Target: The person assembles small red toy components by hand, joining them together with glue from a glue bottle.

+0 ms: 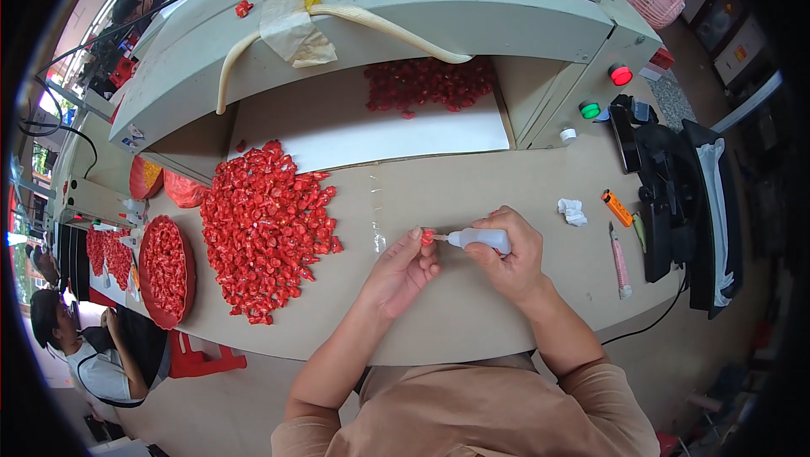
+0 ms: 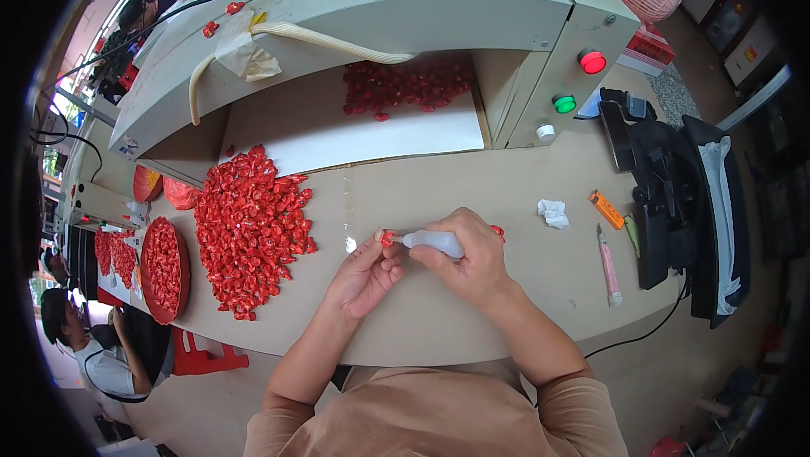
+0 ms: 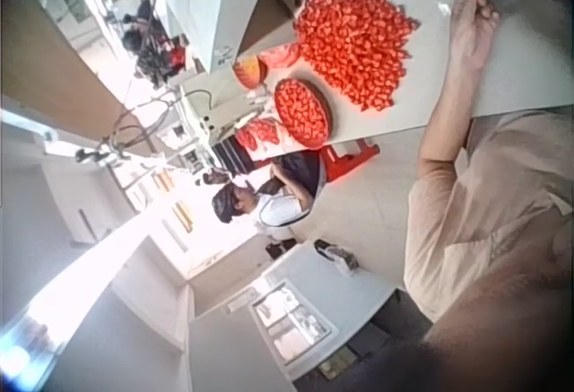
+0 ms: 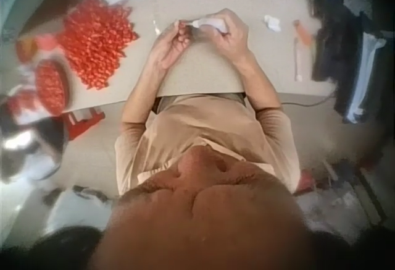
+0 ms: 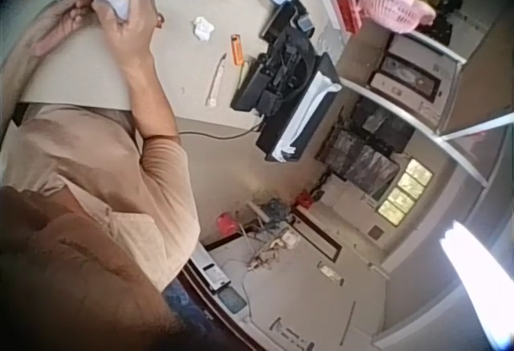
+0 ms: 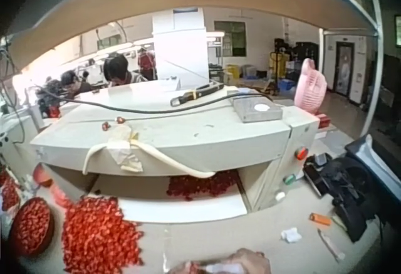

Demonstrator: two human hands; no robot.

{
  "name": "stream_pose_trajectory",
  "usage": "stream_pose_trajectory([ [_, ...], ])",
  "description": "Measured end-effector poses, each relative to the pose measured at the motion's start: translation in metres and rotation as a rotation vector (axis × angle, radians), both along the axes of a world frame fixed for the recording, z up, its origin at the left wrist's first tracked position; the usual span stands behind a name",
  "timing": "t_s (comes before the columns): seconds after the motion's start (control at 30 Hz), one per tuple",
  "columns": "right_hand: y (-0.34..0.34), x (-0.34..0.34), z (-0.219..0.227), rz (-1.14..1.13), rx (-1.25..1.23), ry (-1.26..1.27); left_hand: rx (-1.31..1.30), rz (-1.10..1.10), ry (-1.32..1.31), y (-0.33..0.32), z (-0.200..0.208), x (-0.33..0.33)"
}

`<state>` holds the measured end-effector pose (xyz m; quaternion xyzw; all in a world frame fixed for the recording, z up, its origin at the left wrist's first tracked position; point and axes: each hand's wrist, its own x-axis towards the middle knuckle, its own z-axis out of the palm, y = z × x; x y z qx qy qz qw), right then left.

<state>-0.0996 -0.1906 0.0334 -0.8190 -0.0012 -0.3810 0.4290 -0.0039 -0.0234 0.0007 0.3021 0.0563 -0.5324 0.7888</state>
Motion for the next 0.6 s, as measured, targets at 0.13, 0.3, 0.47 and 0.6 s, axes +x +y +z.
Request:
stream_pose_trajectory([
  [0.13, -0.0007, 0.0003, -0.0005, -0.007, -0.002, -0.008, 0.008, -0.002, -0.008, 0.0001, 0.0006, -0.0001],
  [0.3, 0.0008, -0.0007, 0.0024, -0.005, 0.031, -0.002, -0.014, -0.003, -0.007, 0.0007, 0.0002, 0.0004],
  [0.47, -0.0003, 0.0002, 0.0006, -0.004, 0.01, -0.005, 0.0, -0.005, -0.014, 0.0, 0.0007, 0.0003],
  [0.6, -0.0016, 0.0004, -0.0001, -0.019, -0.002, -0.013, 0.001, -0.008, -0.037, -0.0004, 0.0031, 0.0002],
])
